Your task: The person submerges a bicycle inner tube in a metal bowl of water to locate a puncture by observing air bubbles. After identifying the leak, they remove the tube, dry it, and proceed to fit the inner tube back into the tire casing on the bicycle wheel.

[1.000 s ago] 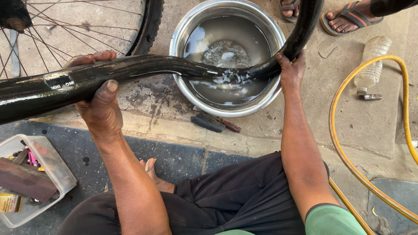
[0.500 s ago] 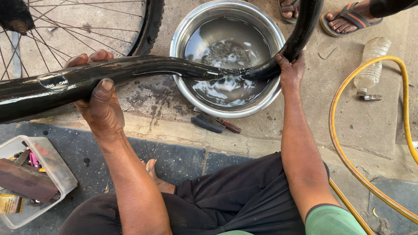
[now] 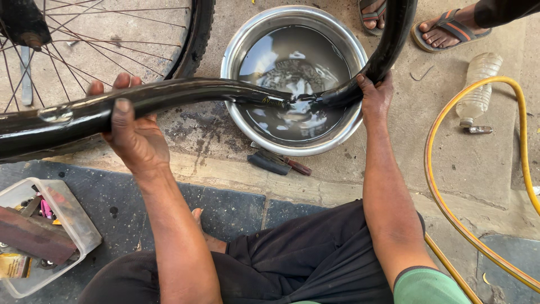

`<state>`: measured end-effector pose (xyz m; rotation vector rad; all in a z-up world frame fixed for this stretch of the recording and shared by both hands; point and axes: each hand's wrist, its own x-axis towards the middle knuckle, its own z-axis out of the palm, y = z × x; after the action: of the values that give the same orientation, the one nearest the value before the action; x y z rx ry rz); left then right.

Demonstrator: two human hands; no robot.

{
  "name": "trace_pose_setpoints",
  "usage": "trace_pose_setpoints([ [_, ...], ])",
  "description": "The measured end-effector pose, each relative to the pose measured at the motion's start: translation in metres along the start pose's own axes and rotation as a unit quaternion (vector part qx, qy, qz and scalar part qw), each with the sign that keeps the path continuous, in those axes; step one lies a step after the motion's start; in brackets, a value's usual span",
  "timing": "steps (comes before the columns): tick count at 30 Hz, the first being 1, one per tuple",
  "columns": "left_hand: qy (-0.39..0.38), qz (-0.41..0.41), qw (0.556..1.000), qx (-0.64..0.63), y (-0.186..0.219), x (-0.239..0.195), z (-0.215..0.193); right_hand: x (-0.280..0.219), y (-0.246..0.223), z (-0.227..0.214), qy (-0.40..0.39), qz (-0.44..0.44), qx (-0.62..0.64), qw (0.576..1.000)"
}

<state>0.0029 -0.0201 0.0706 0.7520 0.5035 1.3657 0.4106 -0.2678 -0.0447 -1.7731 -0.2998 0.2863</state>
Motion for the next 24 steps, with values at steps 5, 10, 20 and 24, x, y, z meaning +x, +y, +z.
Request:
trace_pose_setpoints([
  [5,0.156,-0.045,0.986,-0.023,-0.029,0.002,-0.02,0.001,-0.008,-0.009,0.031,0.024,-0.012,0.999],
  [10,0.198,-0.177,0.964,-0.004,-0.087,-0.003,-0.061,0.01,0.001,-0.022,0.027,-0.038,0.134,0.99],
  [20,0.136,-0.386,0.911,-0.06,-0.183,-0.03,-0.068,0.009,0.013,0.007,0.014,0.081,0.44,0.894],
  [24,0.178,-0.37,0.902,-0.132,-0.19,-0.051,-0.082,-0.04,0.026,0.069,-0.119,0.203,0.427,0.873],
])
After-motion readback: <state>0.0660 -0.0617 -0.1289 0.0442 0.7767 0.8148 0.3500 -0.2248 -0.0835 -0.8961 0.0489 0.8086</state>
